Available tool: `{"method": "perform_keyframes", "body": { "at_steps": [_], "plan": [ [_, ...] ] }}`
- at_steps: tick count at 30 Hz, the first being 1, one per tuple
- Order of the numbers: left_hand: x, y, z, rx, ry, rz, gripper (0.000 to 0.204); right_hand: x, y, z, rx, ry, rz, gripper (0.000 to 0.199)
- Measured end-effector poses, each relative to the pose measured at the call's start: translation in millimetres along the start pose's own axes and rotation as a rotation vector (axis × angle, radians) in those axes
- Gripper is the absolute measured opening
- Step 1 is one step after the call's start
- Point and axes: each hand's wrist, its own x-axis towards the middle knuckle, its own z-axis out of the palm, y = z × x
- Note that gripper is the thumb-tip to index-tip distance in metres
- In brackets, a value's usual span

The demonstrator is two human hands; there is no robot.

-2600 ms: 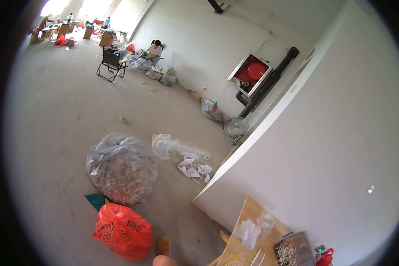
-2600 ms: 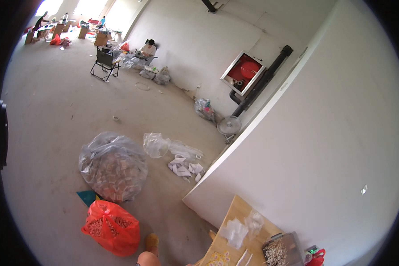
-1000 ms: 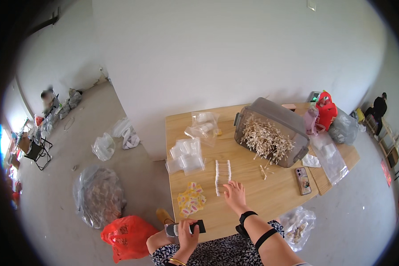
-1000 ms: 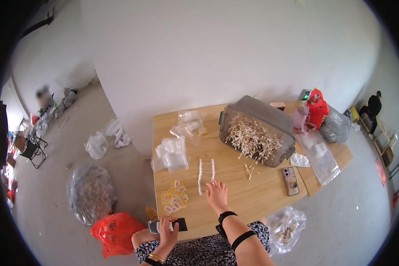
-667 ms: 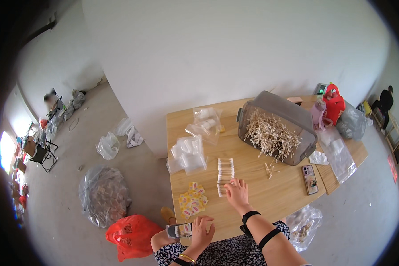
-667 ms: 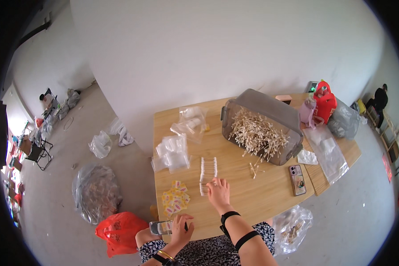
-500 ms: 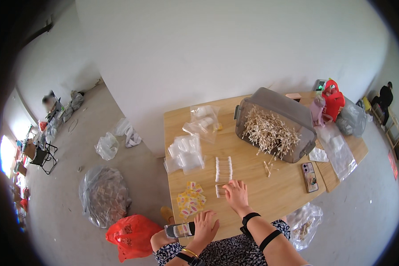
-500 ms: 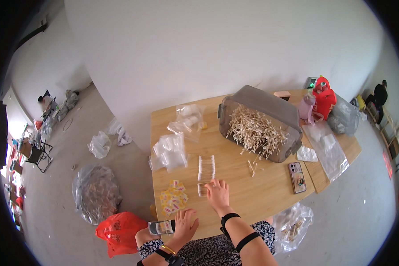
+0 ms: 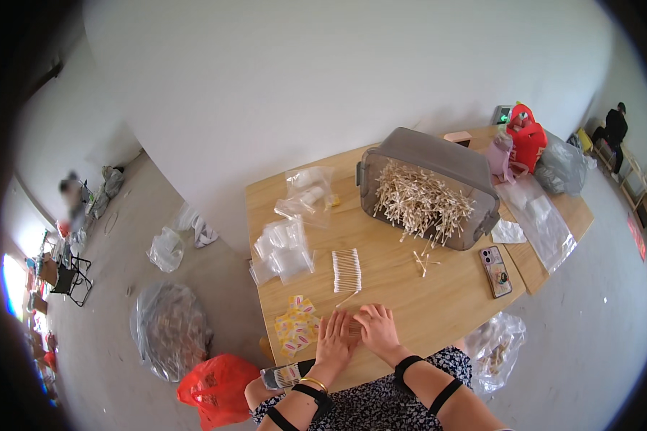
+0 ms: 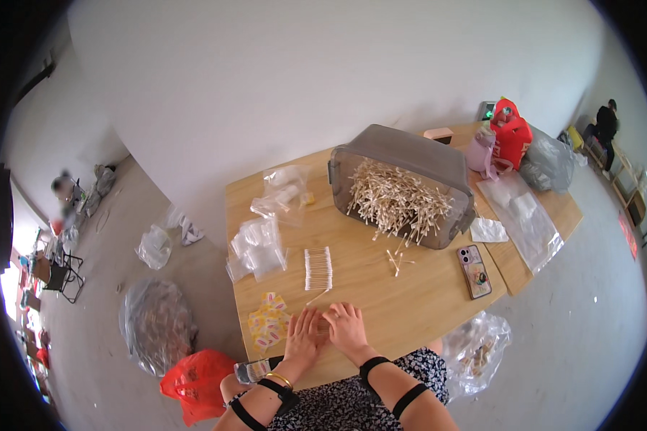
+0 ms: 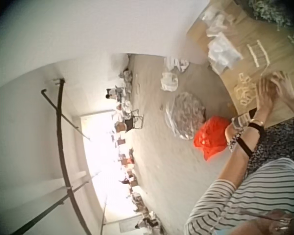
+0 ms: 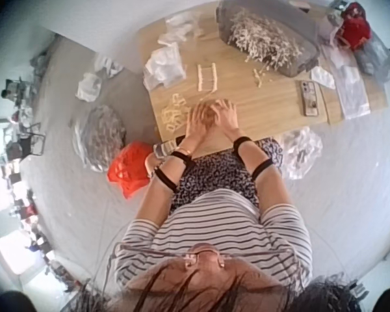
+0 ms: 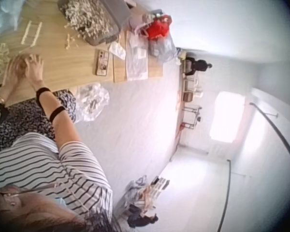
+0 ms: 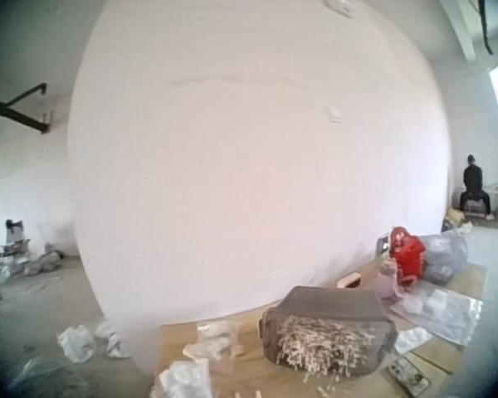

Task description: Picking up cotton swabs from a container and placing them into individual plastic packets.

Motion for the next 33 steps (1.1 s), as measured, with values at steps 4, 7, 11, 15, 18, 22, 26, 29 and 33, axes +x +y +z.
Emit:
{"method": "perform_keyframes", "body": {
  "at_steps": [4,7,11,15,18,22,26,29,33],
  "plan": [
    [-9,3,6,0.046,-0.035,0.009,0.071,-9,6,-7,0.111,0.005,0.028,0.027],
    [-17,6,8,0.015,-0.044,-0.007,0.075,-23,9,-18,0.121,0.011,0.045,0.038],
    [-21,10,5,-0.020,-0.021,0.001,0.081,-44,4,-27,-0.069,-0.167,-0.032,0.070],
    [-25,9,2,-0.012,0.041,-0.069,0.086,-48,-1,-19,-0.079,-0.195,-0.011,0.079],
    [-24,4,9,-0.031,0.016,-0.152,0.088,-46,-5,-3,-0.099,-0.180,-0.014,0.082],
    [-25,6,13,0.038,-0.026,-0.054,0.089,-47,-9,1,-0.250,-0.259,-0.022,0.087],
    [-26,7,10,0.077,-0.037,-0.074,0.088,-45,-12,5,-0.277,-0.282,-0.027,0.086],
    [-28,13,2,-0.056,-0.030,-0.153,0.085,-43,-13,10,-0.414,-0.314,-0.032,0.087],
    [-52,9,-21,-0.314,0.153,-0.281,0.075,-45,-16,7,-0.279,-0.254,-0.031,0.089]
  ]
}}
